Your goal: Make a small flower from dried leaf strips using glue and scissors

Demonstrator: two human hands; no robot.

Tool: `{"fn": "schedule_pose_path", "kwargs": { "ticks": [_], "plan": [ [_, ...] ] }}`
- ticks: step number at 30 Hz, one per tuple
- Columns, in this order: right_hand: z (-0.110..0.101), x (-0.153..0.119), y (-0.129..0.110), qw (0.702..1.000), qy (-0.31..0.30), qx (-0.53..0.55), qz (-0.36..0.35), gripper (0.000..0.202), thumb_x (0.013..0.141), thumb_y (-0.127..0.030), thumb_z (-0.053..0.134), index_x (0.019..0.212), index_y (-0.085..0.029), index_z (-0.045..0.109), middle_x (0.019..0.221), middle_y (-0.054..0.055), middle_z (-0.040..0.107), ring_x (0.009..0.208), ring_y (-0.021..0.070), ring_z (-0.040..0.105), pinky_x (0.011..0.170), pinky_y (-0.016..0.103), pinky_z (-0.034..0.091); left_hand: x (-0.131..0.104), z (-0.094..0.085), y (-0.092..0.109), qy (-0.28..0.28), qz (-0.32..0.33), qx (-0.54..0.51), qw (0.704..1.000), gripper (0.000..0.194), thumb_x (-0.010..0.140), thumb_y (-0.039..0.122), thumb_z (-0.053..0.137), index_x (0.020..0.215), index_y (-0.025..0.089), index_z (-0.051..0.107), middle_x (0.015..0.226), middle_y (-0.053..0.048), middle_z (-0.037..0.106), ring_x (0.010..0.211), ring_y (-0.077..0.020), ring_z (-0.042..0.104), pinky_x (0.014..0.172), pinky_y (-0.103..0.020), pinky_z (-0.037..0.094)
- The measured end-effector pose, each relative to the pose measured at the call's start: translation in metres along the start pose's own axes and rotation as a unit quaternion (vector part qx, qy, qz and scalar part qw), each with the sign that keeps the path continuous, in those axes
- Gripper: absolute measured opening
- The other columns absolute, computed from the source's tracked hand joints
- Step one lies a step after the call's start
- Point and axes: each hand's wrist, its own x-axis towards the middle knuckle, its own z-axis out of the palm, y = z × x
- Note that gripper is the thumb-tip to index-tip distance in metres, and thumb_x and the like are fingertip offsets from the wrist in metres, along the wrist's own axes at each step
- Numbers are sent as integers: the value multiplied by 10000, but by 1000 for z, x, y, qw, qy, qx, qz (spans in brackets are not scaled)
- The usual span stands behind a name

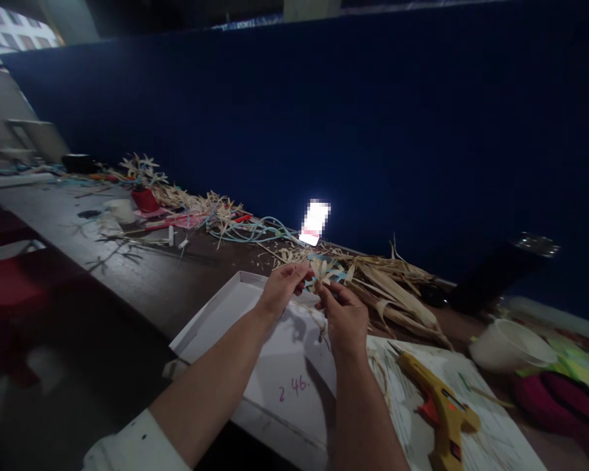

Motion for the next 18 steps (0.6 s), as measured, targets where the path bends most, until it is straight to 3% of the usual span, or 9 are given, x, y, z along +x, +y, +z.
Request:
{"fn": "schedule_pose_path", "kwargs": {
  "ticks": [8,18],
  "plan": [
    [-1,3,9,999,-40,7,-24,372,583,-404,782,848,-155,704,607,5,626,508,109,506,449,217,341,1,-1,0,-31,-5,-19,999,317,643,455,687,656,146,619,518,45,465,467,-59,348,469,-222,251],
    [-1,1,7,997,-69,-29,-9,405,593,-432,775,870,-146,699,640,15,649,573,132,552,484,225,383,0,-1,4,-21,-2,-10,1000,254,635,381,683,646,138,609,547,39,503,491,-58,374,499,-220,276]
  ]
}}
